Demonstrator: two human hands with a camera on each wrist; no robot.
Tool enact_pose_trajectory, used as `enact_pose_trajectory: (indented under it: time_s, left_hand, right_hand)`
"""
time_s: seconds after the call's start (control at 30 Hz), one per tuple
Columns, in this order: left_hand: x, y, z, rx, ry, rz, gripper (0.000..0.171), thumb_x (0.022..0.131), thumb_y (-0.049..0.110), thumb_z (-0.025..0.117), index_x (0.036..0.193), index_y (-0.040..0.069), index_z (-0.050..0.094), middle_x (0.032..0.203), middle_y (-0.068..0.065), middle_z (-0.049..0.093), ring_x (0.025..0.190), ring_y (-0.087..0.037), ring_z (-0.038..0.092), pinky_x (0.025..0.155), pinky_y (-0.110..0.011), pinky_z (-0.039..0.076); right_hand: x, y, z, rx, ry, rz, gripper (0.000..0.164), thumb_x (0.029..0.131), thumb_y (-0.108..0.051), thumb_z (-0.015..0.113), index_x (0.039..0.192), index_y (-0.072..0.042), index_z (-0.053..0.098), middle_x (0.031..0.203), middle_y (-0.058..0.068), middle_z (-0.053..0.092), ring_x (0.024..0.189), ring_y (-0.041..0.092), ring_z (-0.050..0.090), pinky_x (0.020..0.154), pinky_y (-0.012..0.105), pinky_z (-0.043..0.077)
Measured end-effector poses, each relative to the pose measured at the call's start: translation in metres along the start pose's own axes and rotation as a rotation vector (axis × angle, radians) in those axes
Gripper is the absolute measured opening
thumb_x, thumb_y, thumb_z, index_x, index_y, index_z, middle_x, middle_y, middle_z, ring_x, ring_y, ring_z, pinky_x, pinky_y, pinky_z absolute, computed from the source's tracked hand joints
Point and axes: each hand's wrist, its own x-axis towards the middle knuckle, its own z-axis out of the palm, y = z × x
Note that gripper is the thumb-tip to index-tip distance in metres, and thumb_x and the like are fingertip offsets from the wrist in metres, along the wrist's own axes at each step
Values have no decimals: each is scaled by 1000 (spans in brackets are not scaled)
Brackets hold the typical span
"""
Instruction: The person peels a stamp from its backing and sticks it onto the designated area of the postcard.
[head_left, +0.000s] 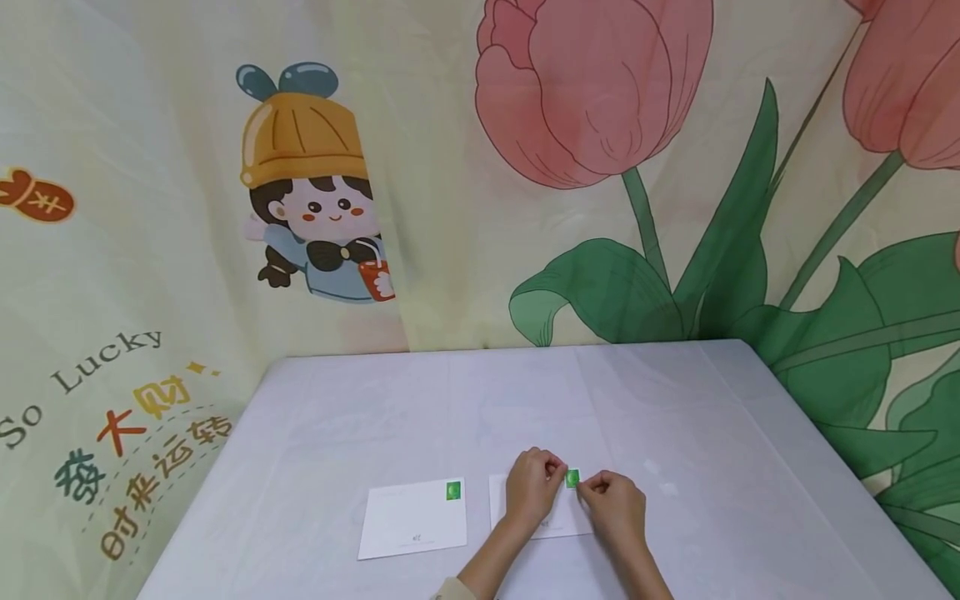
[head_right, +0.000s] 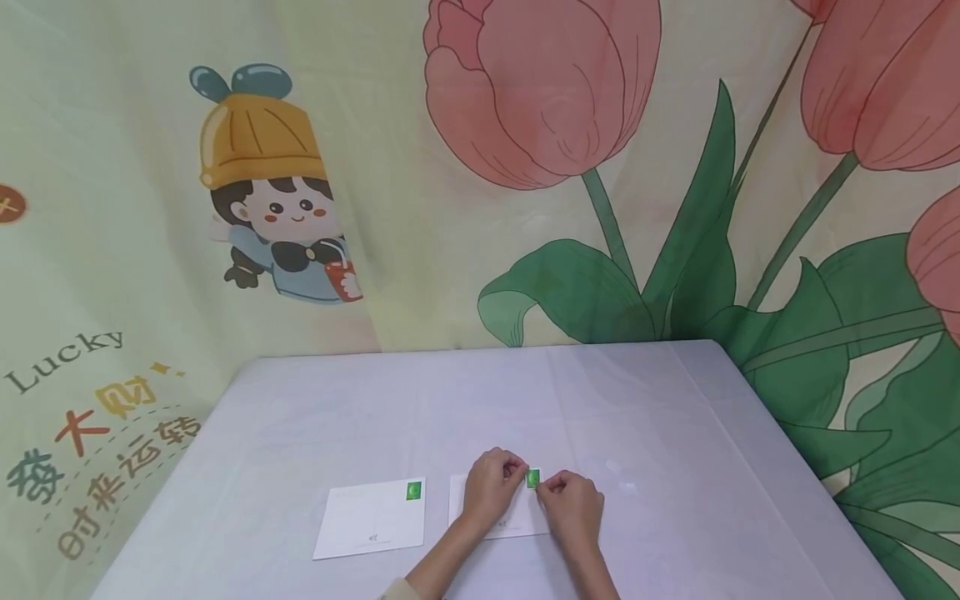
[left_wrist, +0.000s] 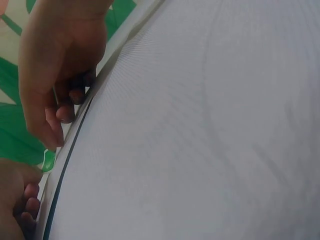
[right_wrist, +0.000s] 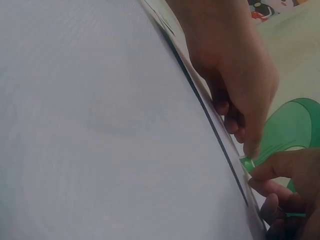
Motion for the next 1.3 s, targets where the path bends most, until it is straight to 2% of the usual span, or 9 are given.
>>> enact_pose_trajectory:
  time_s: [0.63, 1.3]
  left_hand:
    - [0, -4, 4, 72, -7, 46, 12, 77, 15, 74, 69, 14, 64, 64, 10, 44, 62, -7, 42, 57, -18, 37]
    - [-1, -3, 3, 92, -29, 37, 12, 78, 17, 73, 70, 14, 64, 65, 10, 44, 64, -7, 42, 58, -17, 38]
  right_hand:
    - [0, 0, 0, -7, 23, -3, 12, 69, -15, 73, 61, -12, 65, 52, -7, 52, 50, 10, 45, 52, 29, 34]
    - [0, 0, -1, -16, 23, -8, 14, 70, -16, 74, 61, -13, 64, 52, -8, 53, 51, 10, 46, 53, 30, 35]
